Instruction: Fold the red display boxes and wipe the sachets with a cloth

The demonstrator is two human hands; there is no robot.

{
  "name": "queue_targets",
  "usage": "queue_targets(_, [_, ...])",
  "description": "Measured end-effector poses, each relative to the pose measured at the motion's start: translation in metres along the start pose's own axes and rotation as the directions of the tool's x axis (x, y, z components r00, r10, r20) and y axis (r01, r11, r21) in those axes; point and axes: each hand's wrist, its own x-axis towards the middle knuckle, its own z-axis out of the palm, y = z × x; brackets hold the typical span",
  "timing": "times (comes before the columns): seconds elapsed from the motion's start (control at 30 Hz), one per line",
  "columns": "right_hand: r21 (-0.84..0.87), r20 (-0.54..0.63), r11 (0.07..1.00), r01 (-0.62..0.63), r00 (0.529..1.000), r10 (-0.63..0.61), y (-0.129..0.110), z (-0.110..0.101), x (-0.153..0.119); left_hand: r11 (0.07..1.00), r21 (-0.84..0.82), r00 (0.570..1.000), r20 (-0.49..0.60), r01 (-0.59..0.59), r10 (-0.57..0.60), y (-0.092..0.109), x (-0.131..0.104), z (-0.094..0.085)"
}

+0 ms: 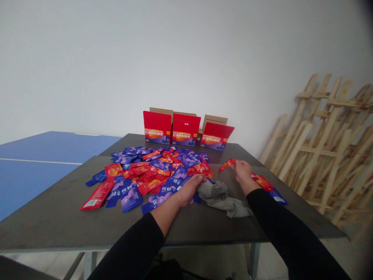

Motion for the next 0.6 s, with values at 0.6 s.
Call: queue_targets(0.6, [0.004, 0.625, 0.997, -0.071, 0.778, 0.053, -0.032, 0.011, -0.107, 0.961, -0.149, 0.957, 0.207, 0.234, -0.201, 0.027, -0.016, 0.002])
